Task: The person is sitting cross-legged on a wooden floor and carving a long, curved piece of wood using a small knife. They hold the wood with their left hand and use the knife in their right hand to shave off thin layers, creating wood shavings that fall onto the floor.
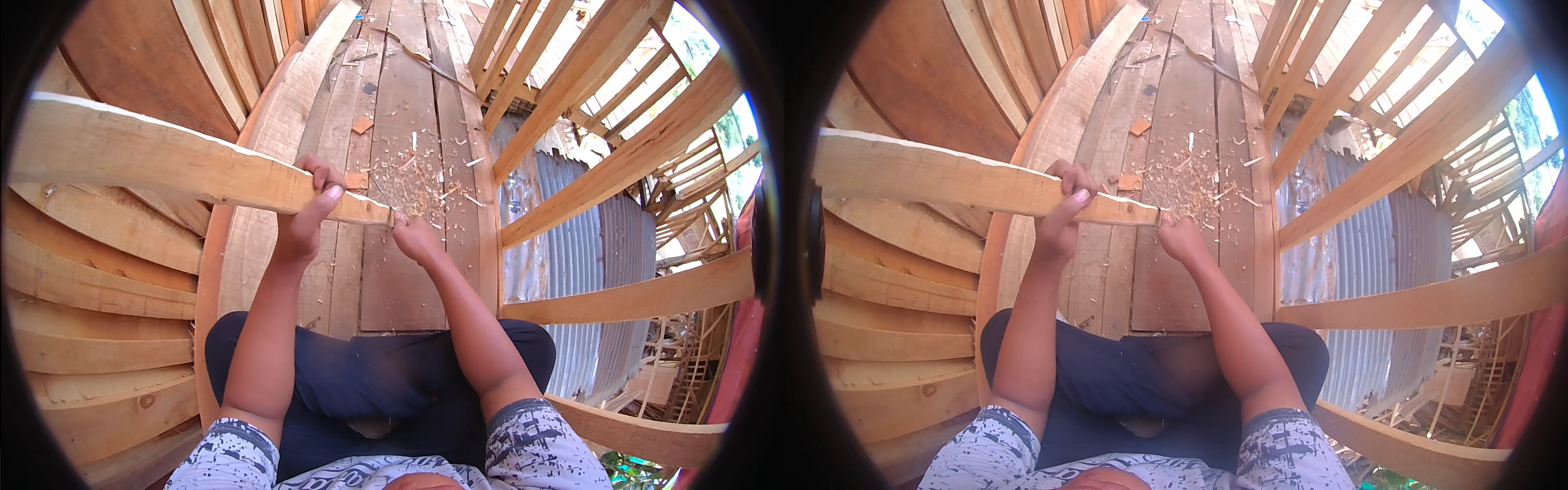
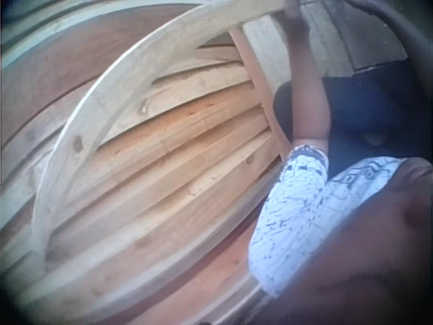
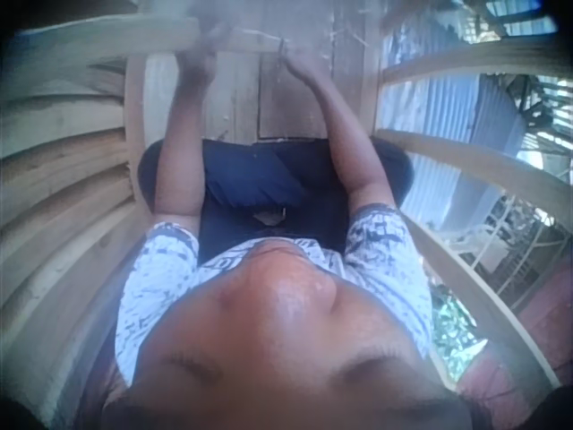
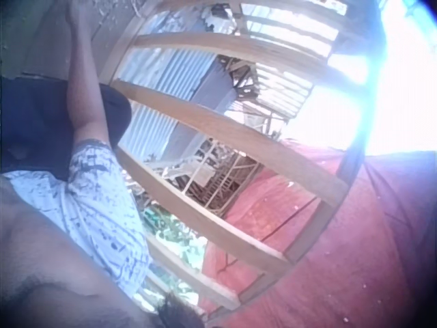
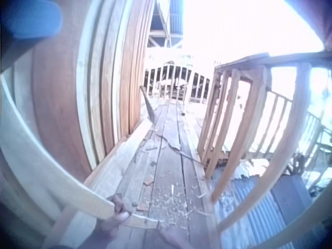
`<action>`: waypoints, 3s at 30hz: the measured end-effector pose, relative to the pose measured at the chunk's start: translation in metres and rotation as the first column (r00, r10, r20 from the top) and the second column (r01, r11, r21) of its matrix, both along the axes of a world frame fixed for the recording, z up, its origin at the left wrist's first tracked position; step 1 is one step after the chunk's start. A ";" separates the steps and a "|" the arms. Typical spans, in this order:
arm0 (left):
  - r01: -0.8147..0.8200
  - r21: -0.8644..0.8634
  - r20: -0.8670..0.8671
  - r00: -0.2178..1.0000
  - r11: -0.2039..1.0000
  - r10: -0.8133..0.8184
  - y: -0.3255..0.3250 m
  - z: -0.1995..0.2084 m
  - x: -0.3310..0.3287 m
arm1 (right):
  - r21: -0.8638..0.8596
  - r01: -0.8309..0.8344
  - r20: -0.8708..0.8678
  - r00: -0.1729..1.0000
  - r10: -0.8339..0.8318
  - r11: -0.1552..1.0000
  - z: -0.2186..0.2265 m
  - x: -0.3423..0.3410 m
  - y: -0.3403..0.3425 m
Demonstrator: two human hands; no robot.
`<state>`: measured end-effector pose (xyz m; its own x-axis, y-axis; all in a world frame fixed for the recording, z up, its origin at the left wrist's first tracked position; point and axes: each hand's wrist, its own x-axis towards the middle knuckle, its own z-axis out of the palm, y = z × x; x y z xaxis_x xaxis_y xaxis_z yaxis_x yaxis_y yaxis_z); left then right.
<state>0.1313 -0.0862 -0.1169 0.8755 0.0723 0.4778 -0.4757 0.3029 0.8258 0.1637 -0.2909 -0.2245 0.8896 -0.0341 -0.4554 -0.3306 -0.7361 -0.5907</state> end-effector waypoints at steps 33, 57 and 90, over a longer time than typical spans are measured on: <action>-0.024 -0.178 0.095 0.995 0.984 0.041 0.014 0.068 -0.029 | -0.005 -0.150 0.110 0.983 0.149 0.989 0.078 -0.022 0.024; -0.222 -0.242 0.015 0.972 0.945 0.232 -0.013 0.078 -0.028 | -0.109 -0.008 0.291 0.956 0.039 0.994 -0.036 0.002 -0.024; -0.051 -0.170 0.082 0.994 0.984 0.065 0.011 0.047 -0.023 | 0.051 -0.229 -0.007 0.973 0.230 0.972 0.092 -0.013 0.026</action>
